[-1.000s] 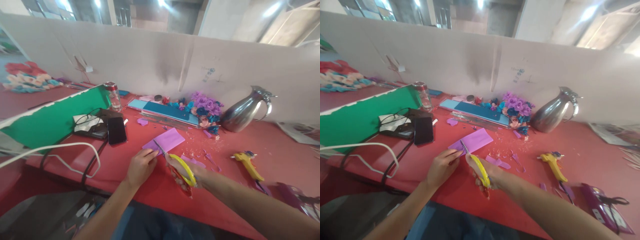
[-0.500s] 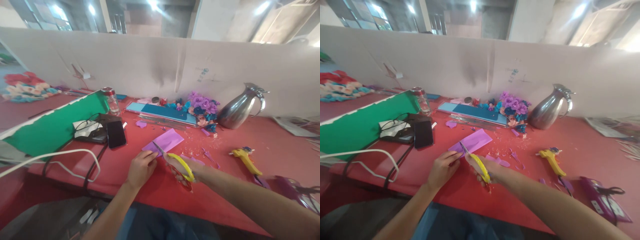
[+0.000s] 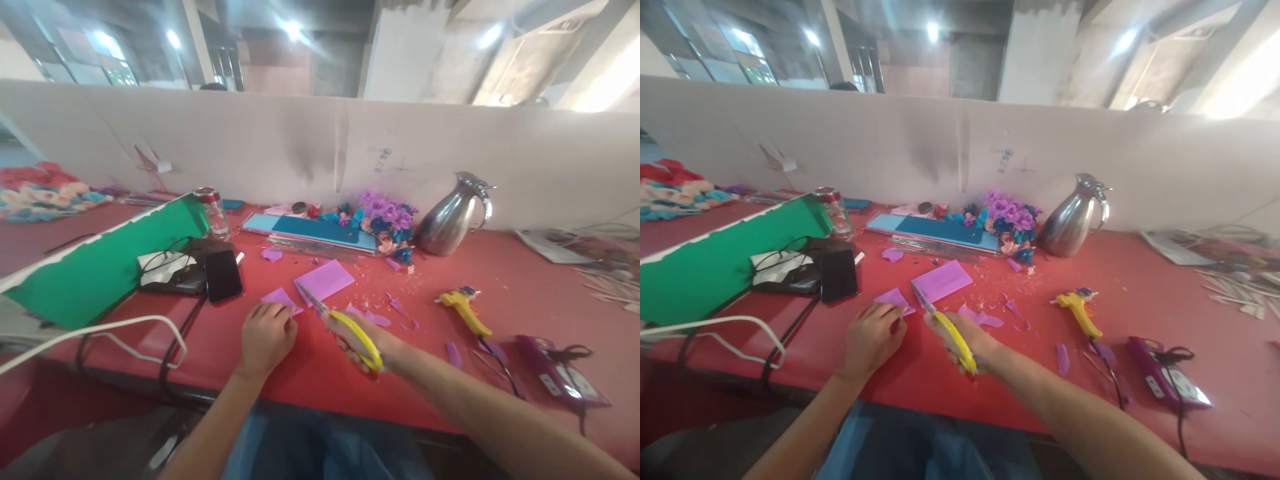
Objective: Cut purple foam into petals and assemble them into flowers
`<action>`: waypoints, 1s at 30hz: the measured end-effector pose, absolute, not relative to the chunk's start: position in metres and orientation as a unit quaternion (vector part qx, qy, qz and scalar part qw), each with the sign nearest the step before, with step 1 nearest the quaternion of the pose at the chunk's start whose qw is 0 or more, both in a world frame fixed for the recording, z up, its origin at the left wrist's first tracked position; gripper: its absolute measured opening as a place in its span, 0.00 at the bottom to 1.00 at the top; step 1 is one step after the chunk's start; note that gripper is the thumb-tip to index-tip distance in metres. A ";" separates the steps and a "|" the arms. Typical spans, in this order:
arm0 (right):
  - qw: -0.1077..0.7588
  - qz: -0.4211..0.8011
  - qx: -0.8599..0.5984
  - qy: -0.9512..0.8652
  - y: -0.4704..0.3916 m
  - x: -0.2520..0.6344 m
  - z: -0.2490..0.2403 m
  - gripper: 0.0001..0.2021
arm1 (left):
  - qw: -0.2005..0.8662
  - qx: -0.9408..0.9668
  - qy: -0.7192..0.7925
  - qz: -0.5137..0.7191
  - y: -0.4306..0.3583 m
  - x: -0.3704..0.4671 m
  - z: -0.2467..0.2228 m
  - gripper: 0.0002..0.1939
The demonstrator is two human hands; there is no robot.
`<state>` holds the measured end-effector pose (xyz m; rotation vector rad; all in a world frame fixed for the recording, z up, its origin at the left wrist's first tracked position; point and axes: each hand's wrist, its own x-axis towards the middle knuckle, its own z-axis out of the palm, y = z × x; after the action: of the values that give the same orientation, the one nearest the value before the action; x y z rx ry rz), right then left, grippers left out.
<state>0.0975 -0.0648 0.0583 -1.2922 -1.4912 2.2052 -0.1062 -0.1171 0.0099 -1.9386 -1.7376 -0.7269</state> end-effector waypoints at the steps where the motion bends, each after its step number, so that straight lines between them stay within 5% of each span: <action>1: 0.110 0.743 -0.426 -0.505 -0.067 0.107 0.061 0.19 | 0.208 -0.704 -0.630 -0.255 -0.118 -0.106 0.011 0.09; 8: 0.253 0.710 -0.455 -0.475 -0.061 0.169 0.081 0.18 | 0.110 -0.694 -0.652 -0.286 -0.091 -0.106 0.019 0.11; 14: 0.419 0.610 -0.474 -0.477 -0.018 0.167 0.040 0.23 | -0.017 -0.595 -0.791 -0.141 -0.018 -0.100 0.038 0.22; 18: 0.511 0.573 -0.467 -0.439 -0.001 0.159 0.016 0.23 | -0.033 -0.618 -0.772 -0.144 -0.004 -0.112 0.047 0.07; 30: 0.534 0.551 -0.479 -0.426 0.004 0.154 -0.002 0.23 | 0.009 -0.593 -0.764 -0.253 0.141 -0.151 0.104 0.15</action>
<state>0.1541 0.0039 -0.0022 -1.1425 -1.0152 1.3140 -0.1513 0.1414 0.1039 -1.8533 -2.3862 -0.7899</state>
